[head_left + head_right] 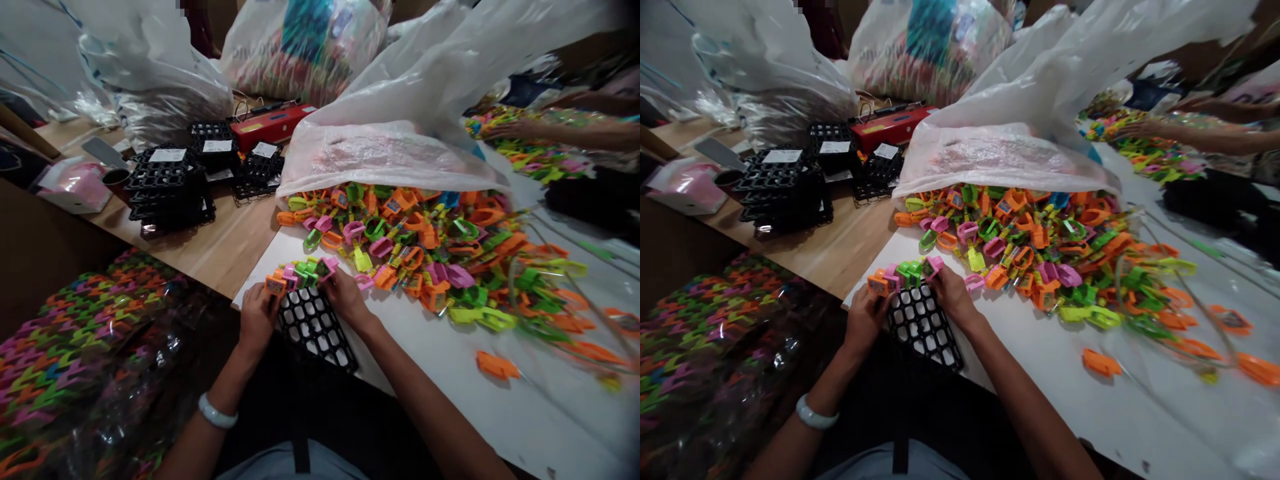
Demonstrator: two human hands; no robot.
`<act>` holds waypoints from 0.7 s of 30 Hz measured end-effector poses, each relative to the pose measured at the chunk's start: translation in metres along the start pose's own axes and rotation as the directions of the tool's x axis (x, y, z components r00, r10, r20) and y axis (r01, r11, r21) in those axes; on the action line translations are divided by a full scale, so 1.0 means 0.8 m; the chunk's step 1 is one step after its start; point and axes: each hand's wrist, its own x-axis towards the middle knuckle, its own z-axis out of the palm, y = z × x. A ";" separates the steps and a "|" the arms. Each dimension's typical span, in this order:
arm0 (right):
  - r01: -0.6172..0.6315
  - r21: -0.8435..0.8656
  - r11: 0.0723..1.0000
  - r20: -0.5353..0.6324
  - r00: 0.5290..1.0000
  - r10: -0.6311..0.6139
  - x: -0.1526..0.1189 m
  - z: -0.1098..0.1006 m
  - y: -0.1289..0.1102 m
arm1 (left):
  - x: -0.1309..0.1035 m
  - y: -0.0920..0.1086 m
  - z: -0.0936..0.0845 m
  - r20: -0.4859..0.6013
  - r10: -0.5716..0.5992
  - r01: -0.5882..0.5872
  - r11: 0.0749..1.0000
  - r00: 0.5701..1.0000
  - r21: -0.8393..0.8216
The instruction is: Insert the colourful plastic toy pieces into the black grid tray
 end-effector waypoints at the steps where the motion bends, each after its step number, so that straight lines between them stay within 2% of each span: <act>1: 0.003 0.001 1.000 0.015 1.000 -0.003 0.000 -0.003 -0.001 | 0.000 0.000 -0.001 -0.003 0.002 -0.002 1.000 1.000 -0.001; 4: 0.026 -0.068 0.997 0.001 1.000 -0.026 -0.004 -0.033 0.003 | 0.001 0.000 -0.002 0.000 0.003 -0.003 1.000 1.000 -0.002; 6: 0.051 -0.274 0.960 -0.056 0.996 -0.069 -0.011 -0.066 0.008 | 0.000 0.000 -0.002 0.007 -0.002 0.002 1.000 1.000 0.002; 9: 0.047 -0.672 0.739 -0.001 0.998 -0.064 -0.021 -0.105 0.015 | 0.000 0.003 0.000 0.004 -0.021 0.021 1.000 1.000 0.018; 11: 0.063 -0.797 0.601 0.072 0.997 -0.009 -0.022 -0.114 0.017 | 0.002 0.005 0.003 -0.005 -0.035 0.035 0.999 0.999 0.029; 13: 0.082 -0.826 0.557 0.103 0.995 0.007 -0.018 -0.113 0.019 | 0.005 0.007 0.005 -0.010 -0.043 0.044 0.998 0.999 0.037; 16: 0.068 -0.767 0.639 0.022 0.997 -0.080 -0.014 -0.110 0.020 | 0.007 0.008 0.004 0.008 -0.043 0.043 0.998 0.999 0.037; 19: 0.040 -0.545 0.837 -0.194 0.966 -0.172 -0.023 -0.106 0.012 | 0.006 0.006 0.000 0.059 -0.034 0.032 0.999 0.998 0.027; 21: -0.012 -0.258 0.966 -0.281 0.958 -0.063 -0.038 -0.092 -0.001 | 0.005 0.006 -0.001 0.081 -0.039 0.036 0.999 0.996 0.030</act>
